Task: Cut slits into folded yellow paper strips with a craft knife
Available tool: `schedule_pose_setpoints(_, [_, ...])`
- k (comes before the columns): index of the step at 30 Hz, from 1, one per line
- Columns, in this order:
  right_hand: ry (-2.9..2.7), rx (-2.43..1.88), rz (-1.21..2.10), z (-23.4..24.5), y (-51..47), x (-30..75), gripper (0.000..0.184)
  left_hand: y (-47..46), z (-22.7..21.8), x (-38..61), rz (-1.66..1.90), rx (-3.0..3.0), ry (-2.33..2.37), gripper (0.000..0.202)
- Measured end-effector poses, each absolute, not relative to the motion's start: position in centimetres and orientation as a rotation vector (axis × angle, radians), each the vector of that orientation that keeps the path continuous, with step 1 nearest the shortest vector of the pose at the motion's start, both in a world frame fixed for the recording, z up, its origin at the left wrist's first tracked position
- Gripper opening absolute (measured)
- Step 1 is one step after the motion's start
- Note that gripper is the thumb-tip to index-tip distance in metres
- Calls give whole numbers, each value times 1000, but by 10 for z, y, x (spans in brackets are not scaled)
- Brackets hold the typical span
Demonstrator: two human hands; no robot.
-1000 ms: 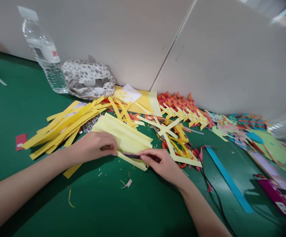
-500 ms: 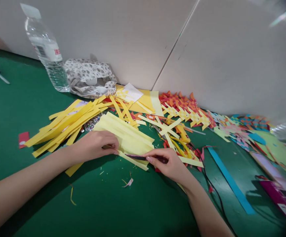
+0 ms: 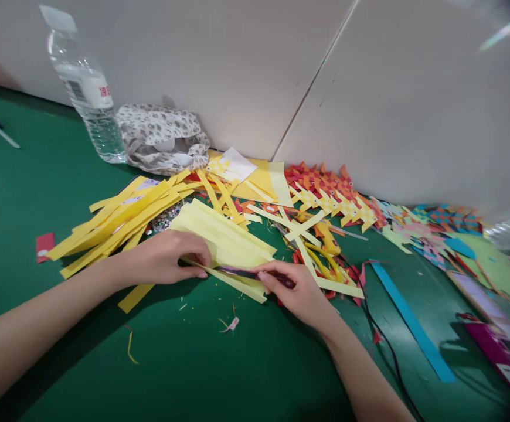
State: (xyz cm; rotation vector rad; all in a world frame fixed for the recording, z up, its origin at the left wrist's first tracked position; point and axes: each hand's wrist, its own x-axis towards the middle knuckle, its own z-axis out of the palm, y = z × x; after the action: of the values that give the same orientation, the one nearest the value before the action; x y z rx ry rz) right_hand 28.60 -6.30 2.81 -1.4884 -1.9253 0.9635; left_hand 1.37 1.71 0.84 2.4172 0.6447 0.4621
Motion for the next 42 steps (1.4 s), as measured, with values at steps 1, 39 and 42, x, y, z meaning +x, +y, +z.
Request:
schedule_pose_setpoints(1, [-1944, -1490, 952, 27, -63, 284, 23, 17, 9, 13, 462, 2402, 650, 3])
schedule_pose_setpoints(39, [-2076, -1522, 799, 30, -87, 302, 20, -2, 6, 35, 506, 2712, 978, 29])
schedule_pose_setpoints(42, [-2073, -1498, 770, 29, -90, 303, 19, -3, 5, 37, 521, 2730, 974, 27])
